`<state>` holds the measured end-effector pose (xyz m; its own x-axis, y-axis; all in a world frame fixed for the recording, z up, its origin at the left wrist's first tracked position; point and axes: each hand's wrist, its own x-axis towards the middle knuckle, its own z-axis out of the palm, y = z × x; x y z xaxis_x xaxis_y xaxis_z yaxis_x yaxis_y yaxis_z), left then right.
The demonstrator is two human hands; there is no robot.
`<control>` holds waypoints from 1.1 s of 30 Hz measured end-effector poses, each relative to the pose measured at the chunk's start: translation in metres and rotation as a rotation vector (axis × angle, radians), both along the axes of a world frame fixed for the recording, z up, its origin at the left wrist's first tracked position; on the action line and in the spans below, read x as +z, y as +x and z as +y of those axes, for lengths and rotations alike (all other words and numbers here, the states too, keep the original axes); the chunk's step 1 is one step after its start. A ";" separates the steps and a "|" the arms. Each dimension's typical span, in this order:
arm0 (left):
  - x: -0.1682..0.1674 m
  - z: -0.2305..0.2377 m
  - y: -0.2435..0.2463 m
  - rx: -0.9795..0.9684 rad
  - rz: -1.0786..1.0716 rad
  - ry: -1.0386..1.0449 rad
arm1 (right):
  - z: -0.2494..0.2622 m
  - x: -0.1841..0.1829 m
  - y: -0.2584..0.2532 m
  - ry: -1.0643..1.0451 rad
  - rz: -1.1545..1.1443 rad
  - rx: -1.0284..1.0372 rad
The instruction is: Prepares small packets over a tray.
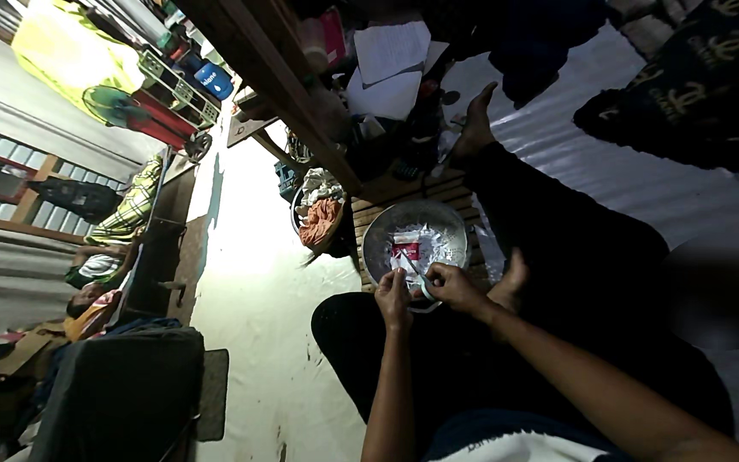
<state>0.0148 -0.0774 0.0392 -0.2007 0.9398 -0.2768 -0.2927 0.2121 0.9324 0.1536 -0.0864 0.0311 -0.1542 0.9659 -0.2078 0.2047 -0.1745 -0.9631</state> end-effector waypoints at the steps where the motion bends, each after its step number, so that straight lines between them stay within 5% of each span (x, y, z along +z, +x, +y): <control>1: -0.001 0.000 0.000 0.002 -0.001 0.000 | 0.000 0.001 0.000 0.000 -0.007 -0.001; 12: 0.000 0.007 -0.006 0.078 0.035 -0.006 | -0.003 0.001 -0.001 -0.041 -0.047 0.110; 33: 0.005 0.005 0.002 0.012 0.019 -0.046 | -0.004 0.001 -0.002 -0.010 -0.029 0.019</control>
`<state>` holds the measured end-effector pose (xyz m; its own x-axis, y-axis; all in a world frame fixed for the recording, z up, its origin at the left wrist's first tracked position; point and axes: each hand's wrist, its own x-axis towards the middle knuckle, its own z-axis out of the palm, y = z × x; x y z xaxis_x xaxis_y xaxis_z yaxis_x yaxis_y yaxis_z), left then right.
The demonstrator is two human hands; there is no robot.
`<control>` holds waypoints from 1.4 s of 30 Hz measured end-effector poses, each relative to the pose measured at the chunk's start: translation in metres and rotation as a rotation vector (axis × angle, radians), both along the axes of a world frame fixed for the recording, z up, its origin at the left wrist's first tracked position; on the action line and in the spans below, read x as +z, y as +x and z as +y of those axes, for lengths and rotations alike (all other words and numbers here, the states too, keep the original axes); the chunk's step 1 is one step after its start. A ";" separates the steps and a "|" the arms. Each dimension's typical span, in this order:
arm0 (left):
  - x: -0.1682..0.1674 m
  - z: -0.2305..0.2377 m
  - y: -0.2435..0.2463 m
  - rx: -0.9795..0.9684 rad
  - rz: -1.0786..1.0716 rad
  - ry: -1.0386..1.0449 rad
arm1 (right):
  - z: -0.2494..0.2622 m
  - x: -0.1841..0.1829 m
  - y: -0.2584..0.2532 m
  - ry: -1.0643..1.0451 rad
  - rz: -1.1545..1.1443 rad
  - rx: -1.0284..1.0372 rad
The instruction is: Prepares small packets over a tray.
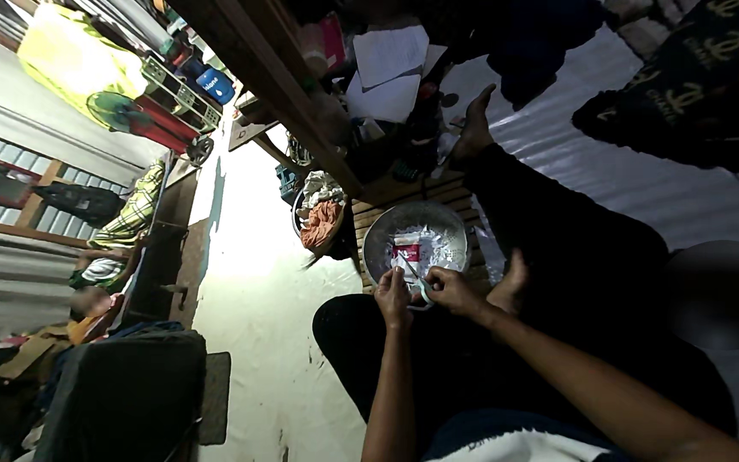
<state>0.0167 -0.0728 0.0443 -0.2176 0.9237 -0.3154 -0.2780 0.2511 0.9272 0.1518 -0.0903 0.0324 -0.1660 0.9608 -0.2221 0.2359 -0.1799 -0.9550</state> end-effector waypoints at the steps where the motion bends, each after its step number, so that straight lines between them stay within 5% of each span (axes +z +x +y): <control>1: 0.000 0.000 0.000 -0.001 -0.005 0.003 | 0.000 -0.001 0.000 0.000 -0.001 0.003; 42: -0.001 -0.003 -0.005 0.030 0.012 -0.008 | 0.002 -0.003 -0.001 -0.020 0.023 0.032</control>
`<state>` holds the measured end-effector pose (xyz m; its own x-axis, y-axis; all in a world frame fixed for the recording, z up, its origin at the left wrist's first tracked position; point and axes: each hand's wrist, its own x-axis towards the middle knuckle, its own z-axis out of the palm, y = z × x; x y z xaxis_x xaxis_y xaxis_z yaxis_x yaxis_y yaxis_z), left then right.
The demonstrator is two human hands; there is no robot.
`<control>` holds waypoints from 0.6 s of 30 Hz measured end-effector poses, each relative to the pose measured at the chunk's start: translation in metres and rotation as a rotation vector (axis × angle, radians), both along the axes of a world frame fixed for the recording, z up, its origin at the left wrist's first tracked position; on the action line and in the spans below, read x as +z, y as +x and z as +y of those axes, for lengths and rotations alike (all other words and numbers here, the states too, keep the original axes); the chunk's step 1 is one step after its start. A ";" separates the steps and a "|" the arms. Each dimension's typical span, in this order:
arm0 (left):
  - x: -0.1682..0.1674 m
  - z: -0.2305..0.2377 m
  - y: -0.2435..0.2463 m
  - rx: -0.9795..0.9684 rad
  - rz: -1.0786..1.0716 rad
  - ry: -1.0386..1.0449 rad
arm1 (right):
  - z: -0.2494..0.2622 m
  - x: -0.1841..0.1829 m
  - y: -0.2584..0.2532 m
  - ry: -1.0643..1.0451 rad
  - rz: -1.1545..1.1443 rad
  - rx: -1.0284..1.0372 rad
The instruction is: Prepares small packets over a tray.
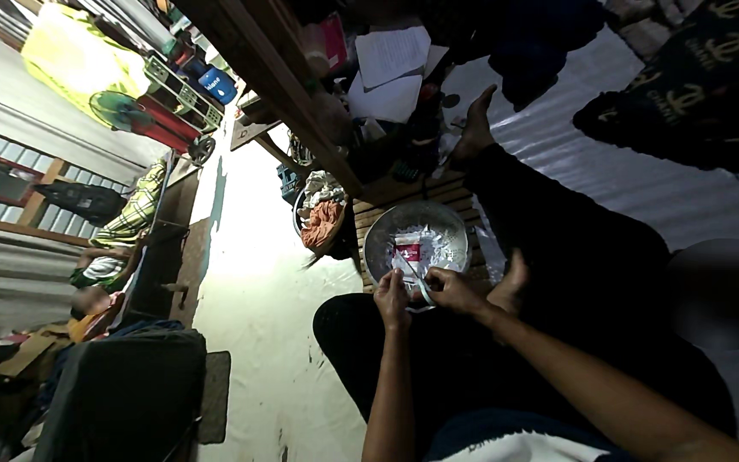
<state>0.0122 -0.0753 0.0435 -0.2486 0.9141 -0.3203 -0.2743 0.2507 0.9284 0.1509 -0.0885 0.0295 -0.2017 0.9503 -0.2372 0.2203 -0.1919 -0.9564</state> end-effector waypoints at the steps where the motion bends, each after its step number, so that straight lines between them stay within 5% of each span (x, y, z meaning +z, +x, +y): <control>1: 0.000 0.000 0.000 0.000 -0.002 -0.005 | 0.000 0.000 0.000 -0.001 -0.001 0.000; 18: 0.002 -0.003 0.006 -0.014 -0.012 -0.008 | -0.002 -0.001 0.000 0.019 0.015 -0.034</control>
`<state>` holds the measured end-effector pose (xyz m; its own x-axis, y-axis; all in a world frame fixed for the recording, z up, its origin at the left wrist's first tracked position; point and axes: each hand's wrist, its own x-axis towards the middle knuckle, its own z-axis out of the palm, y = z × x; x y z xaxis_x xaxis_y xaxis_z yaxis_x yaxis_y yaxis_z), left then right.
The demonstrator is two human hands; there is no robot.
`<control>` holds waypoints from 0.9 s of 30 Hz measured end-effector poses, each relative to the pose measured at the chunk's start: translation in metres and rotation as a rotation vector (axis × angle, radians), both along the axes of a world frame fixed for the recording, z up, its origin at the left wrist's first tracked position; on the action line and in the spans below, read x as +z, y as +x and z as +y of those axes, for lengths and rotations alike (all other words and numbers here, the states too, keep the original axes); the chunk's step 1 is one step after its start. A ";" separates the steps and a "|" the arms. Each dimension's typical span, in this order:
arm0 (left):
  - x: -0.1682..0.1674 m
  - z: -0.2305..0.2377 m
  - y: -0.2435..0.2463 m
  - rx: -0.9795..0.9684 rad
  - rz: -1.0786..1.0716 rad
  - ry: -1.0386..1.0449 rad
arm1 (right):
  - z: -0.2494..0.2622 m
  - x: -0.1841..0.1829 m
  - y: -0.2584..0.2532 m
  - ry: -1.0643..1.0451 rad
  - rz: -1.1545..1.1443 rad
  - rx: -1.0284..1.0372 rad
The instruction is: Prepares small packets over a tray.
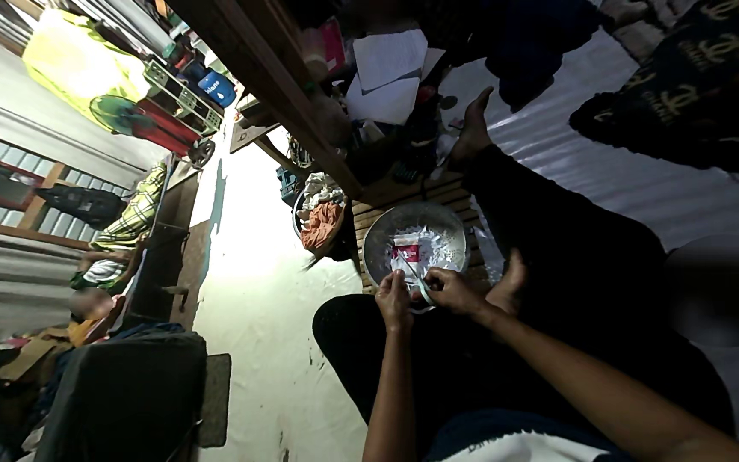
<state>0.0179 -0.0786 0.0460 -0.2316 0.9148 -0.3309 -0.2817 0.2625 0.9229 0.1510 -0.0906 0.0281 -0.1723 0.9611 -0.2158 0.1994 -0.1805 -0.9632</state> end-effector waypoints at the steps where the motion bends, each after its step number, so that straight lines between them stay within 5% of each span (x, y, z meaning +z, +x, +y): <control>1: 0.000 0.000 0.000 0.001 -0.011 0.003 | 0.000 0.000 0.000 0.002 0.006 -0.006; 27: -0.007 -0.001 -0.008 -0.035 0.044 0.036 | 0.003 0.003 0.004 0.013 -0.067 0.025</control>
